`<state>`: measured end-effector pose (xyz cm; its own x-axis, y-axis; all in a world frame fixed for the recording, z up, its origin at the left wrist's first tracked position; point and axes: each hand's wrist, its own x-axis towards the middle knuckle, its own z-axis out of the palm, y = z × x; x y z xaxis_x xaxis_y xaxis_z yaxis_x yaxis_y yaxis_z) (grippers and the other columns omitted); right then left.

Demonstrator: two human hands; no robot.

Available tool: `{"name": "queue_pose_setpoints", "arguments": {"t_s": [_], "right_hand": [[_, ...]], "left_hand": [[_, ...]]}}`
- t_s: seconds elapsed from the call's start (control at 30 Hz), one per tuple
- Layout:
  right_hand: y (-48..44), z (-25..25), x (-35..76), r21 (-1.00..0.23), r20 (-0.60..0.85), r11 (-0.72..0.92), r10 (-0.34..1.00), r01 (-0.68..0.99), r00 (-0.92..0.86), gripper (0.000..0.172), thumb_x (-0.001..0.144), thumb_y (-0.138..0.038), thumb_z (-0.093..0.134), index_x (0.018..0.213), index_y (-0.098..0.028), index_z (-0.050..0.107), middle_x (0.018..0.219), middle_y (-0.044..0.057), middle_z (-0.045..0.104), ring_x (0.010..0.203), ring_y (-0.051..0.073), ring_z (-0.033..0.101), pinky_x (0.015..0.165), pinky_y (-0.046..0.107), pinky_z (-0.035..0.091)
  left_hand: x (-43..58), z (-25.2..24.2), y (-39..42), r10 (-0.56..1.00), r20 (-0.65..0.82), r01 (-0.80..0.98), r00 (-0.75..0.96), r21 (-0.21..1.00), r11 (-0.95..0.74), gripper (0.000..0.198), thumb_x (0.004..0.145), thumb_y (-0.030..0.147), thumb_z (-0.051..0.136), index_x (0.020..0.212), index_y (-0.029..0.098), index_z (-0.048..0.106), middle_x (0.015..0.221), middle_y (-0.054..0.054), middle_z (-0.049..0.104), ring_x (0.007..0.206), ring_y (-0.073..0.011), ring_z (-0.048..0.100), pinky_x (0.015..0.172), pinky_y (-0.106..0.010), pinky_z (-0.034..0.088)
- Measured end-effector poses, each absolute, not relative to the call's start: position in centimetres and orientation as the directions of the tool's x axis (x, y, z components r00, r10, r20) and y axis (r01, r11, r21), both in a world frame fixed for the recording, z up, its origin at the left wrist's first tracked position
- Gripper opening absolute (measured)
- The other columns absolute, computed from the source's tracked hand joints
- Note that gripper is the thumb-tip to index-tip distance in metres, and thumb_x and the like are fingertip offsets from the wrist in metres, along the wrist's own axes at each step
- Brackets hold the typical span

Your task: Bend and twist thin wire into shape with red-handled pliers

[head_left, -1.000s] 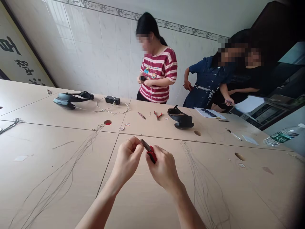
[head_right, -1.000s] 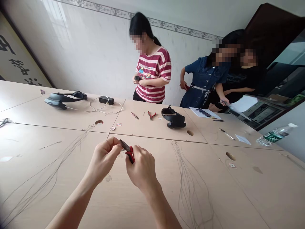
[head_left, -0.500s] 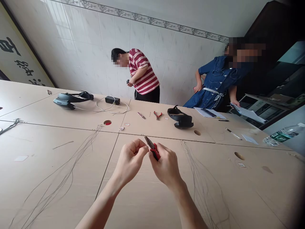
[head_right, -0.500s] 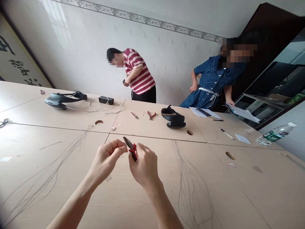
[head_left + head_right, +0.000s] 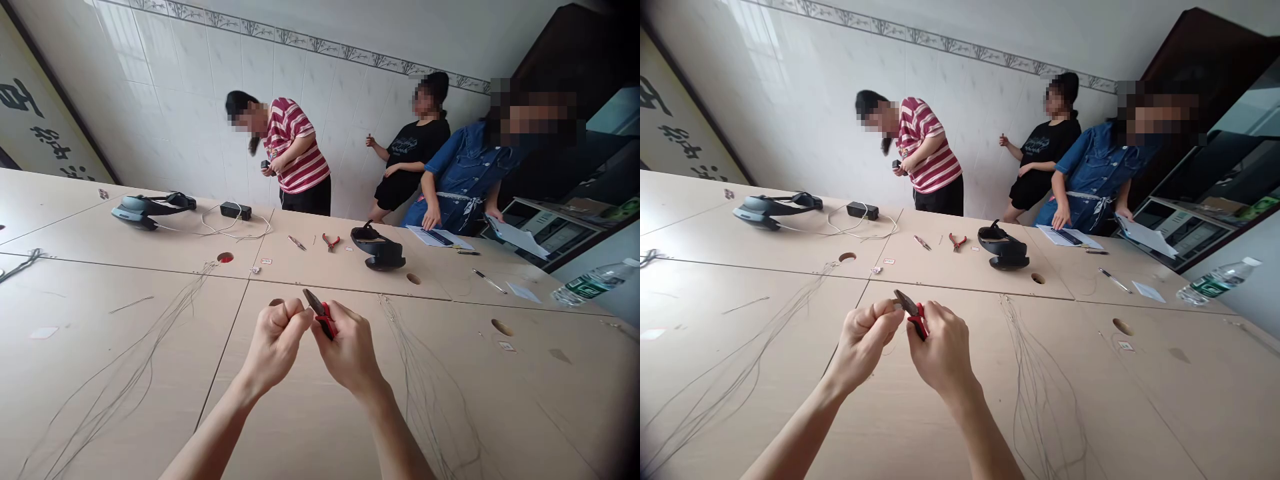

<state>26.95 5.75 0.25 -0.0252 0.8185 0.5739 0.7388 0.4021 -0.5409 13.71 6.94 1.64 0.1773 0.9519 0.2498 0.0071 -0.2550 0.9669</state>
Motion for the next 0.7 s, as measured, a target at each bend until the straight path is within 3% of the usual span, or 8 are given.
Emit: {"name": "queue_pose_setpoints", "arguments": {"t_s": [0.7], "right_hand": [[6.35,-0.11,27.43,-0.618,0.483,0.353,0.876,0.703,-0.016,0.026,0.082,-0.023,0.049,0.064,-0.023,0.029,0.055,-0.007,0.036,0.049,0.010,0.032,0.049,0.022,0.026]], "left_hand": [[13.77,1.00,6.97,0.962,0.204,-0.030,0.180,0.979,-0.202,0.038,0.082,0.025,0.048,0.058,0.022,0.018,0.055,0.006,0.018,0.052,-0.0092,0.017,0.048,-0.027,0.017]]}}
